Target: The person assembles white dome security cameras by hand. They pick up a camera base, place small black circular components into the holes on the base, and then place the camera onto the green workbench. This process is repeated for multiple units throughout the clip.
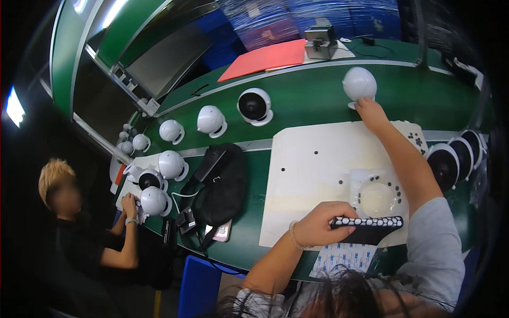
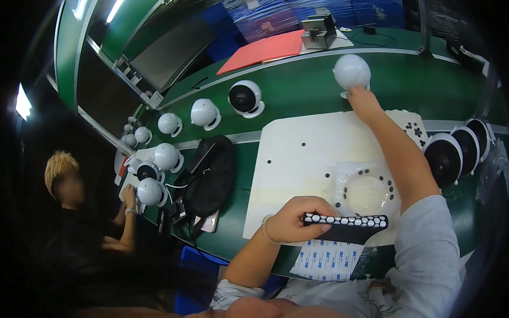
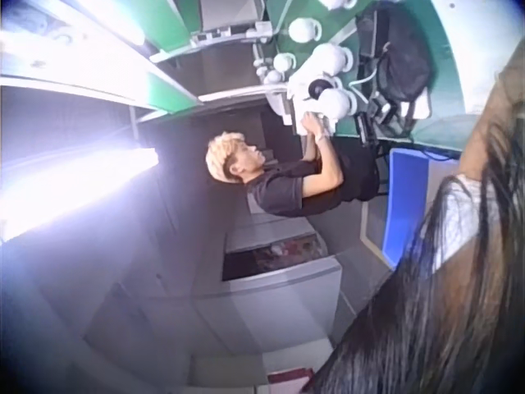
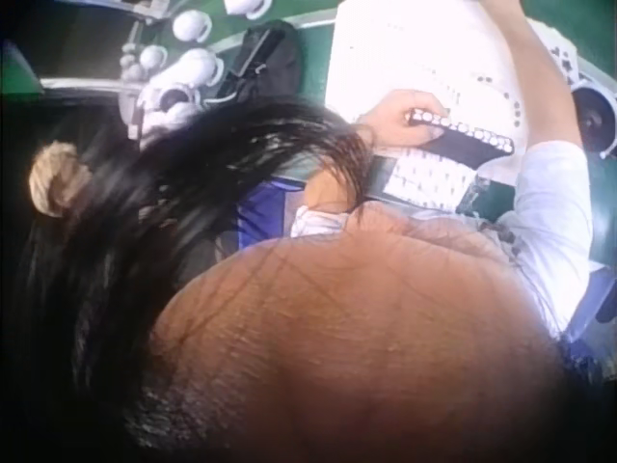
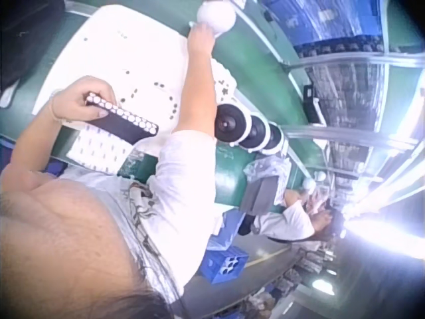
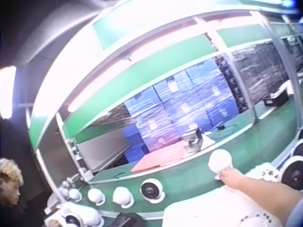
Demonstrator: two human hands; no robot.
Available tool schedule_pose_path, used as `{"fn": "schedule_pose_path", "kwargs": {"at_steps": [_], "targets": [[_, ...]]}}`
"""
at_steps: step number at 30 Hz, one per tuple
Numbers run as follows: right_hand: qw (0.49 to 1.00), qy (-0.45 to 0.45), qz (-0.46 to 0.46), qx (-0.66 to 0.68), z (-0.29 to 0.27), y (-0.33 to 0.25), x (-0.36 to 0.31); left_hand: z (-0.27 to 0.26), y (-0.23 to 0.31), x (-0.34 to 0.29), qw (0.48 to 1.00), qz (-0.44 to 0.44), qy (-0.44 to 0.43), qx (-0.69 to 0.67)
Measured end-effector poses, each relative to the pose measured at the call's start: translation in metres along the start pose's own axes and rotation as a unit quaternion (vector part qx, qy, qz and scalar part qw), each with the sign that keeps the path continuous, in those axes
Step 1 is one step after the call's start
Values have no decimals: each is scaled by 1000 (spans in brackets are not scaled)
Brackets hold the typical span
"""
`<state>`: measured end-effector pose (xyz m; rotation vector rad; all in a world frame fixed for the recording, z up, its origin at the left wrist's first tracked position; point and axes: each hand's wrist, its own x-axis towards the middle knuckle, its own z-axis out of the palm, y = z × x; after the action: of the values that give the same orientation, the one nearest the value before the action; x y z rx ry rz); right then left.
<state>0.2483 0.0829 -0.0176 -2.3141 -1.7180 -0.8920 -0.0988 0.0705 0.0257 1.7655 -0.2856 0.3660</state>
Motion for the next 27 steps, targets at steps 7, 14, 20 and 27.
{"fn": "schedule_pose_path", "kwargs": {"at_steps": [7, 14, 20, 27], "targets": [[949, -299, 65, -68, -4, -24, 21, -26, 6, -11, 988, -101, 38, -112], [967, -251, -33, 40, -35, -98, 28, -61, -13, -51, 949, -171, 137, -226], [932, -153, -135, 298, -66, -123, 14, -66, -31, -46, 913, -195, 244, -263], [830, -214, -53, 512, -102, -128, 10, -69, -35, -44, 884, -209, 313, -278]]}}
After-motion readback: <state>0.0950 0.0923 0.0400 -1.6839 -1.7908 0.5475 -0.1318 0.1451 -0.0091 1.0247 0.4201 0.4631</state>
